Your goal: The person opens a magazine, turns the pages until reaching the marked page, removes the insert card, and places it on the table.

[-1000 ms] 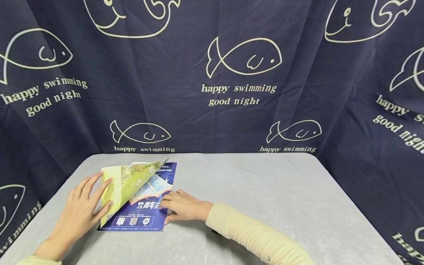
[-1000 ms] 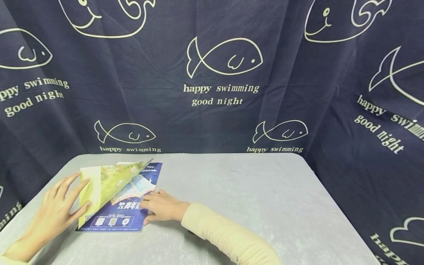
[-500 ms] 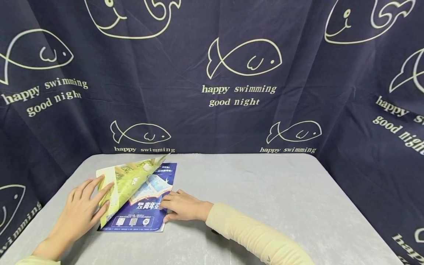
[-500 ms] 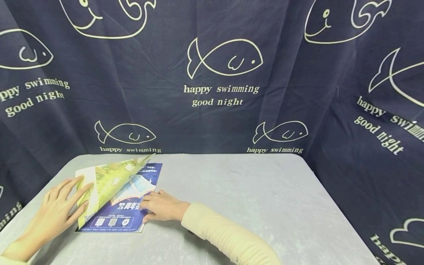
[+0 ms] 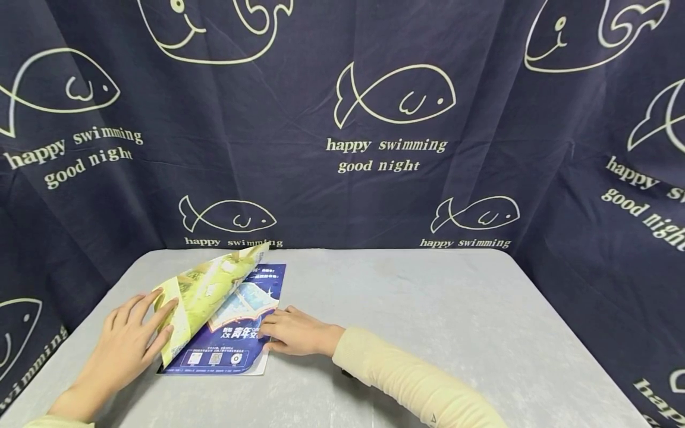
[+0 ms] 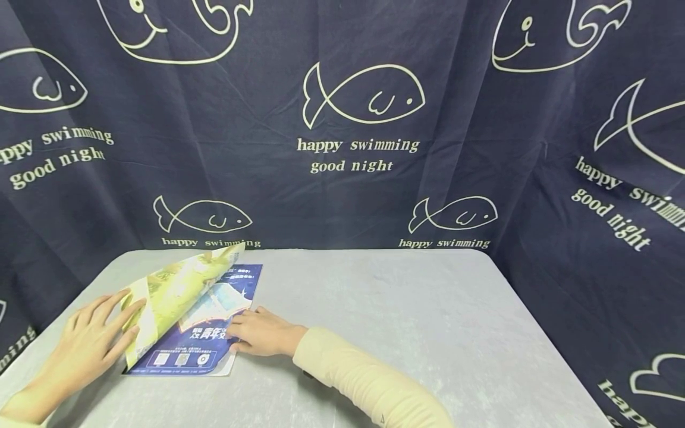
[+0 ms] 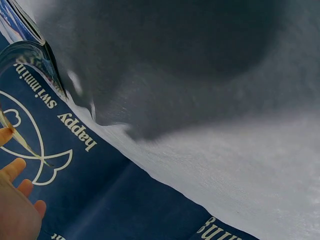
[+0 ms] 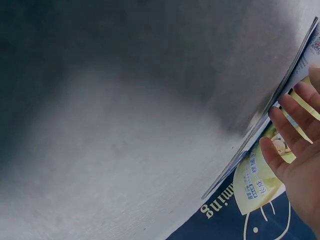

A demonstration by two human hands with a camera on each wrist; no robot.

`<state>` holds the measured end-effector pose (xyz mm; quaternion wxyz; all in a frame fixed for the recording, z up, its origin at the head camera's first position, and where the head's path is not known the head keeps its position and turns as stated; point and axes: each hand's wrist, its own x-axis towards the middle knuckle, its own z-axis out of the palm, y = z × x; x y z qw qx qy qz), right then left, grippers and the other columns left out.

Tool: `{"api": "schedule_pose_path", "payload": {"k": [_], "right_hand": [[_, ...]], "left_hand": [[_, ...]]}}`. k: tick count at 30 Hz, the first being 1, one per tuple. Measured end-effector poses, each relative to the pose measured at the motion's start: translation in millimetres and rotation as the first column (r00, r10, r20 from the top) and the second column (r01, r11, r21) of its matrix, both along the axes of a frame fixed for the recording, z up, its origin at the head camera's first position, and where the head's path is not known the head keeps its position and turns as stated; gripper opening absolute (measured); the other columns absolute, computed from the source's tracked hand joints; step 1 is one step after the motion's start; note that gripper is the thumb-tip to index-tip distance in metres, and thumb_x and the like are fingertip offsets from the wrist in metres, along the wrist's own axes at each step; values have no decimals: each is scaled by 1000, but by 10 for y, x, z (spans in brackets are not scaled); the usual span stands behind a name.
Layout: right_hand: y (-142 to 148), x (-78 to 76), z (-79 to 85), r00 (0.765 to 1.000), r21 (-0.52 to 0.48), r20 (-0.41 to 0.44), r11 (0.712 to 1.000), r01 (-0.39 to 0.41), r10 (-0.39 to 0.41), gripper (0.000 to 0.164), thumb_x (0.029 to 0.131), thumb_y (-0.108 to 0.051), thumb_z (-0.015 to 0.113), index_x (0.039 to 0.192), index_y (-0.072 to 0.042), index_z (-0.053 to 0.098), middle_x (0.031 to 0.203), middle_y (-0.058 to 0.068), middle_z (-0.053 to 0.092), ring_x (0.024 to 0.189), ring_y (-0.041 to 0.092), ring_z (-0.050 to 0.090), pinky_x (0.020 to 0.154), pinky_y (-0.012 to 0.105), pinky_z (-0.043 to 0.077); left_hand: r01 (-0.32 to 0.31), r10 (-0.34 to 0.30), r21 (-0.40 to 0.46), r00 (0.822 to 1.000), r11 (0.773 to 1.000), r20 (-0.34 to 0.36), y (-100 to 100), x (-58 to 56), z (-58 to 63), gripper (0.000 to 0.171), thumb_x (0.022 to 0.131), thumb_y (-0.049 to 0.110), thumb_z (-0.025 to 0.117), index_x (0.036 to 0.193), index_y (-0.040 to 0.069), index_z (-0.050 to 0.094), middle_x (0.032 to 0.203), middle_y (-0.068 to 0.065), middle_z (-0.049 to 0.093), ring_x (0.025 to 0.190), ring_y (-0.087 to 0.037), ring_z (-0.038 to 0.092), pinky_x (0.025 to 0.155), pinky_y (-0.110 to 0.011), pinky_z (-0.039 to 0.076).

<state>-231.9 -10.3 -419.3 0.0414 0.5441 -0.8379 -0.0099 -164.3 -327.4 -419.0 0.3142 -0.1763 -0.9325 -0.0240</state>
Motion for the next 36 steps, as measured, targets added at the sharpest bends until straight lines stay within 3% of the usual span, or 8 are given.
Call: {"api": "schedule_pose_path", "payload": {"k": [10,16,25,36], "right_hand": [[-5,-16,13,1000,-18,-11,1000,19,-19,25,92,-34,51,114,-23,58,117,-10,59,110,6,51,86,20,36],[-7,-26,6,1000,-23,-19,1000,18,-18,24,92,-33,51,114,-24,58,118,-10,59,110,7,52,84,19,37],[-14,-32,1,1000,-21,-7,999,24,-24,24,92,-33,51,113,-24,58,118,-10,59,111,7,52,85,19,37],[-9,-40,0,1000,-14,2,999,31,-31,26,92,-34,50,115,-23,57,119,-9,58,111,7,52,86,20,37]], "left_hand": [[-52,54,-30,996,998,65,12,31,-15,52,84,44,57,126,13,50,131,-17,41,115,-38,35,86,-54,27],[-39,41,-35,998,999,51,16,21,-26,54,85,43,56,131,14,46,131,-18,40,116,-38,35,85,-54,27],[25,-25,-42,1000,999,16,8,-5,-27,44,87,44,51,128,28,50,131,-18,42,115,-39,36,84,-54,27],[17,-16,-29,999,999,43,12,12,-57,41,88,39,53,127,29,51,131,-16,42,116,-39,36,85,-55,26]]}}
